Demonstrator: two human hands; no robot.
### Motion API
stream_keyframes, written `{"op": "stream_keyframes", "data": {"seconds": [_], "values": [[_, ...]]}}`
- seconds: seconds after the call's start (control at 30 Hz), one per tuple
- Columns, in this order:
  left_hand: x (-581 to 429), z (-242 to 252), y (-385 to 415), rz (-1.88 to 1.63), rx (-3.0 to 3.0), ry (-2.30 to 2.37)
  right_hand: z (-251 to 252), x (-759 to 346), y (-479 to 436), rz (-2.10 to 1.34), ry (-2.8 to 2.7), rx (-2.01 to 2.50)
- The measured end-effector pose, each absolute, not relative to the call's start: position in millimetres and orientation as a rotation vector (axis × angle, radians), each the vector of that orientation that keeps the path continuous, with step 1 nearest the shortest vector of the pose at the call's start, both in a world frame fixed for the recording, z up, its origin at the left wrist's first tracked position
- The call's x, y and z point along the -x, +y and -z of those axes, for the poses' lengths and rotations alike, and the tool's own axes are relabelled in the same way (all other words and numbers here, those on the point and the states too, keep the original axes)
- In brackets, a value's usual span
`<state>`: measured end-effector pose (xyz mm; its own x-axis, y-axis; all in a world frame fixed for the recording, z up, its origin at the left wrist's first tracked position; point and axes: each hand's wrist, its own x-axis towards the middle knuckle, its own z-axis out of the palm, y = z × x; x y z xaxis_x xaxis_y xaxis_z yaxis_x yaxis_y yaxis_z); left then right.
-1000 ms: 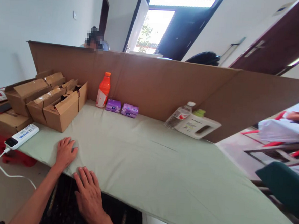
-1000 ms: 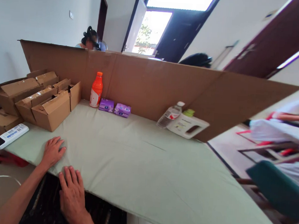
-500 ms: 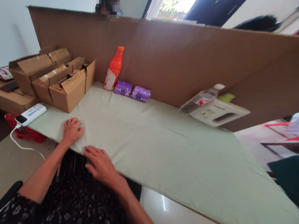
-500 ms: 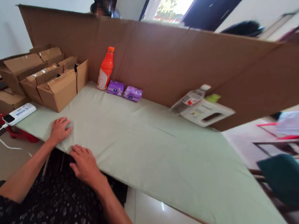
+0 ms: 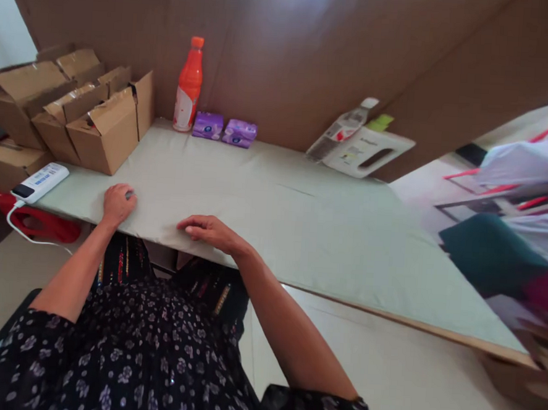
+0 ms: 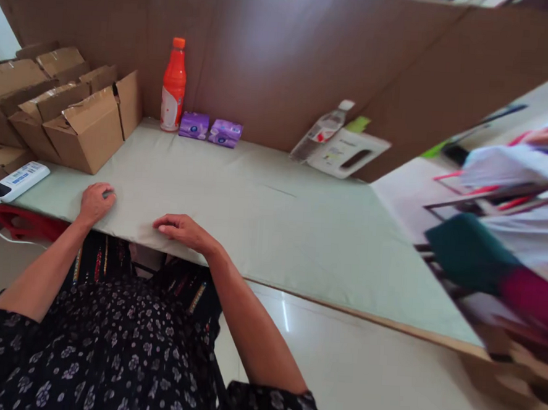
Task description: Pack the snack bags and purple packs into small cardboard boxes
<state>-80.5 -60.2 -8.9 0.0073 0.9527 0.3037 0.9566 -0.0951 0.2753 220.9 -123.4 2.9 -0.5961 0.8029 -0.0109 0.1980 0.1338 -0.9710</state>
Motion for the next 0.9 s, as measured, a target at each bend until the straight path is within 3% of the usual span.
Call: {"op": "stream_keyframes", "data": {"seconds": [0.27, 0.9], "values": [[76.5, -2.4, -57.8, 0.585, 2.207, -2.091, 18.8, -226.7, -125.7, -1.449, -1.525, 0.996], [85.9, 10.5, -70.7, 0.860, 2.181, -2.017, 12.9, -215.2, -127.9, -1.497, -1.552, 1.079]]}}
